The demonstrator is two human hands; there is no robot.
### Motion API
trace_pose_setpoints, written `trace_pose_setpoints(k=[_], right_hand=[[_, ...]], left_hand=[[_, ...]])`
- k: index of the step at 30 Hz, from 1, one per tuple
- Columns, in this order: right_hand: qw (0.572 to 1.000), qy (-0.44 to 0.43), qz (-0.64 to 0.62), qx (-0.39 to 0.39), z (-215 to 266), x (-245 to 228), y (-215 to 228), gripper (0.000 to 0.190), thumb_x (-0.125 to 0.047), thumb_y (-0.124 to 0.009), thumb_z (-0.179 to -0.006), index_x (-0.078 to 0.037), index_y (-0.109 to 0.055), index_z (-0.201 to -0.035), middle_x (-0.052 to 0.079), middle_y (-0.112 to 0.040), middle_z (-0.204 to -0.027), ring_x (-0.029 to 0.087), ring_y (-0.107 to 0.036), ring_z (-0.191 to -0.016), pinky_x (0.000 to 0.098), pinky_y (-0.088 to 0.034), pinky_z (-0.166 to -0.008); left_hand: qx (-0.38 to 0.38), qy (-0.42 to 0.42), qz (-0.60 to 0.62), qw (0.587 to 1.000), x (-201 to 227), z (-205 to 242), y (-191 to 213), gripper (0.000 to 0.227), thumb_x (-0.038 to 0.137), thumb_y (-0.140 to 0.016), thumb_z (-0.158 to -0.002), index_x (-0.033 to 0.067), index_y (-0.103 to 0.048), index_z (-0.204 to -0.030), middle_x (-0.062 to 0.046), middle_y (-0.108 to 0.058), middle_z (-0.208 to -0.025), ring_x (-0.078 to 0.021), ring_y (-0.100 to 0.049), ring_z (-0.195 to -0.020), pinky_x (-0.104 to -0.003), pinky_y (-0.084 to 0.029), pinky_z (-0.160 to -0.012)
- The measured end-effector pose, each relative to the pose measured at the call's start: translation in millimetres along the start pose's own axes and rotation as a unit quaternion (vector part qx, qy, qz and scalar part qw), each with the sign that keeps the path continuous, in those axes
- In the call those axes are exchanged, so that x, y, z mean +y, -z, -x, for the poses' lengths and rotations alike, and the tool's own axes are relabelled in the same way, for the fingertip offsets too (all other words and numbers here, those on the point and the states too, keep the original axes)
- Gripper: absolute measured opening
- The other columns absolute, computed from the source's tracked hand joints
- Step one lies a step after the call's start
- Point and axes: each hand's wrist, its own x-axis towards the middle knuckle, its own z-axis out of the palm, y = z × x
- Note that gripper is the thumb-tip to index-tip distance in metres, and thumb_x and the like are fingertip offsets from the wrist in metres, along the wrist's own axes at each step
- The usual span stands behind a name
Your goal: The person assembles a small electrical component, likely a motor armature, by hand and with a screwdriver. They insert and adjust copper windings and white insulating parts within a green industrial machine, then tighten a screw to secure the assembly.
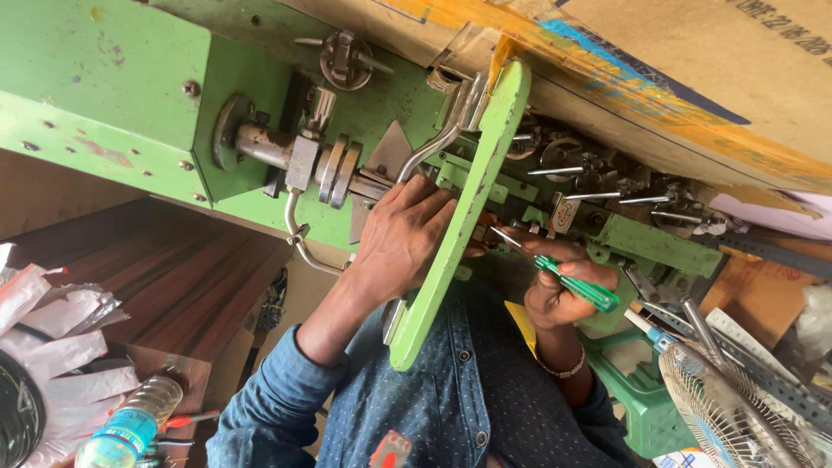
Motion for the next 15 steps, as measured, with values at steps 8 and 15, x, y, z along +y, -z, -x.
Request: trace_pose_setpoints(k=[8,15], right_hand=[[0.996,0.003,-0.046,-0.07,-17,2,-2,0.029,-0.027,-0.054,-0.112,-0.007,-0.032,-0.113,0.026,-0.067,-0.092,0.032,-0.077,-0.087,0.0482,-0.069,-0.081],[0.993,-0.079,-0.084,-0.034,-24,-3,14,0.031,-0.029,-0.058,-0.109,-0.009,-0.035,-0.116,0.022,-0.068,-0.093,0.025,-0.072,-0.08,0.0397,-0.065,-0.07]], left_hand=[[0.013,-0.01,-0.007,1.0,1,1,1,0.047,0.036,-0.074,-0.089,0.0004,-0.066,-0.118,-0.012,-0.068,-0.113,-0.0309,-0.058,-0.104,-0.042,-0.047,-0.087],[0.012,-0.007,-0.019,1.0,1,2,-2,0.047,0.036,-0.072,-0.089,0.0003,-0.066,-0.119,-0.012,-0.068,-0.114,-0.0297,-0.057,-0.104,-0.041,-0.046,-0.087]])
